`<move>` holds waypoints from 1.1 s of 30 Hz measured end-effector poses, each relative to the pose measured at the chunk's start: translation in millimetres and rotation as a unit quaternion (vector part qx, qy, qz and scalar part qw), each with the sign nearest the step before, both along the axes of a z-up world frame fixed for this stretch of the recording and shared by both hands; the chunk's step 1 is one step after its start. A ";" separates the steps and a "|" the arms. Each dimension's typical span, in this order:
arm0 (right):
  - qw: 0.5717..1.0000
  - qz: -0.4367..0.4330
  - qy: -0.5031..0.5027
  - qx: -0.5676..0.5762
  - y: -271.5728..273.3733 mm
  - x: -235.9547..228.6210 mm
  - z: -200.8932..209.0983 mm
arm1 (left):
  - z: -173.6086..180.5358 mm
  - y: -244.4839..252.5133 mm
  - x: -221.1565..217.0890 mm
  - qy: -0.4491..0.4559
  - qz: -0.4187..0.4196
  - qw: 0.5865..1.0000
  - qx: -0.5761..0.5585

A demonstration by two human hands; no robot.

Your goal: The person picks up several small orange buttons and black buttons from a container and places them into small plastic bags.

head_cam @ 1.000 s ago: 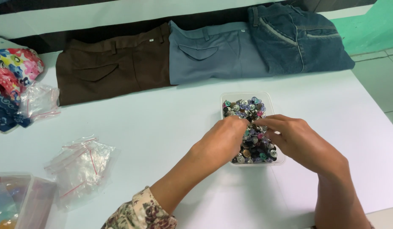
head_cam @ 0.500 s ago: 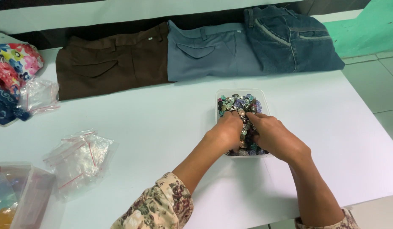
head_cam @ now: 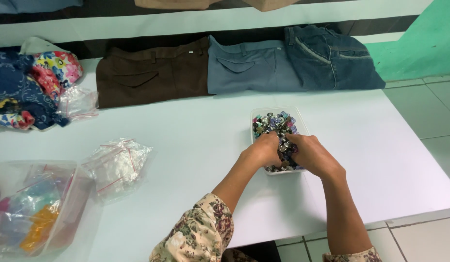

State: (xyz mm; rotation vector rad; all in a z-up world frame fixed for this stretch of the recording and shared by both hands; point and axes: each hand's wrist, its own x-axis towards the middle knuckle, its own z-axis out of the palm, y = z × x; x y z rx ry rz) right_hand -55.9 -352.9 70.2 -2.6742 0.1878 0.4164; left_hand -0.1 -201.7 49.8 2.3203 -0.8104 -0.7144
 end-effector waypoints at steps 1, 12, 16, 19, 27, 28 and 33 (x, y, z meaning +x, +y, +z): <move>1.000 0.001 -0.003 -0.001 1.1 -6.5 -2.4 | 0.8 3.2 -6.5 -0.003 0.001 1.000 -0.001; 0.997 -0.049 -0.052 0.023 19.2 -67.8 -9.4 | -19.1 17.2 -47.6 -0.026 -0.015 0.999 -0.040; 0.991 -0.074 -0.086 0.077 19.9 -72.4 5.1 | 3.7 25.9 -58.1 -0.027 0.004 0.996 -0.087; 0.985 -0.085 -0.096 0.112 37.3 -92.3 41.7 | 13.4 28.6 -67.7 -0.008 0.013 0.996 -0.093; 0.998 -0.046 -0.015 0.049 50.1 -126.3 84.7 | 0.5 13.5 -59.3 -0.099 -0.017 0.995 -0.014; 0.998 -0.047 -0.018 0.050 47.5 -122.3 76.3 | -6.2 6.6 -55.0 -0.102 -0.018 0.995 -0.014; 0.996 0.019 -0.009 -0.091 34.7 -98.6 20.9 | -65.5 -27.3 -47.6 -0.152 -0.015 0.988 0.030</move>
